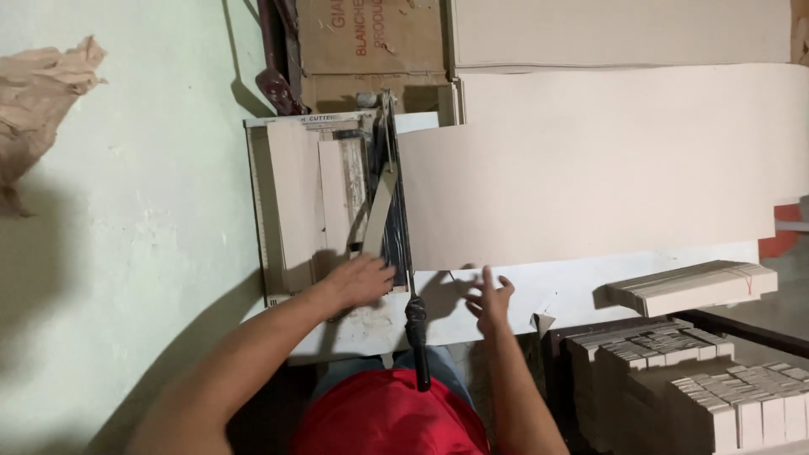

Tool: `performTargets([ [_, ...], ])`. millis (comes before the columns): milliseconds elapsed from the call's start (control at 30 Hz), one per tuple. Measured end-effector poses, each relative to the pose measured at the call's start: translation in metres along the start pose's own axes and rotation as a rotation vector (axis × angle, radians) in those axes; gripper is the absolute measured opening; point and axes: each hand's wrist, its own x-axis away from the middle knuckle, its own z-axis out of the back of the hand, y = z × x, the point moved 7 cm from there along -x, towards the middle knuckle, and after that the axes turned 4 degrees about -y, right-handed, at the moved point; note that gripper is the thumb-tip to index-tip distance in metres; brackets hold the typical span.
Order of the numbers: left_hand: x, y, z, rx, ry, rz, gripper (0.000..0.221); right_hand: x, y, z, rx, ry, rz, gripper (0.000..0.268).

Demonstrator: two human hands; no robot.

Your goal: Using a manual paper cutter to cut strips from a large sheet of paper.

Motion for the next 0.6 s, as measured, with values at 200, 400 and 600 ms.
performTargets([
  [200, 0.039, 0.008, 0.031, 0.186, -0.087, -0.174, 0.02, -0.048, -0.002, 0.006, -0.331, -0.14, -0.064, 0.048],
  [400, 0.048, -0.012, -0.05, 0.265, -0.529, -0.054, 0.021, -0.032, 0.026, 0.019, -0.416, -0.184, -0.002, 0.022],
  [600, 0.028, -0.062, -0.003, -0.021, -0.233, -0.011, 0.007, -0.018, 0.002, -0.029, -0.134, -0.187, 0.004, 0.036],
])
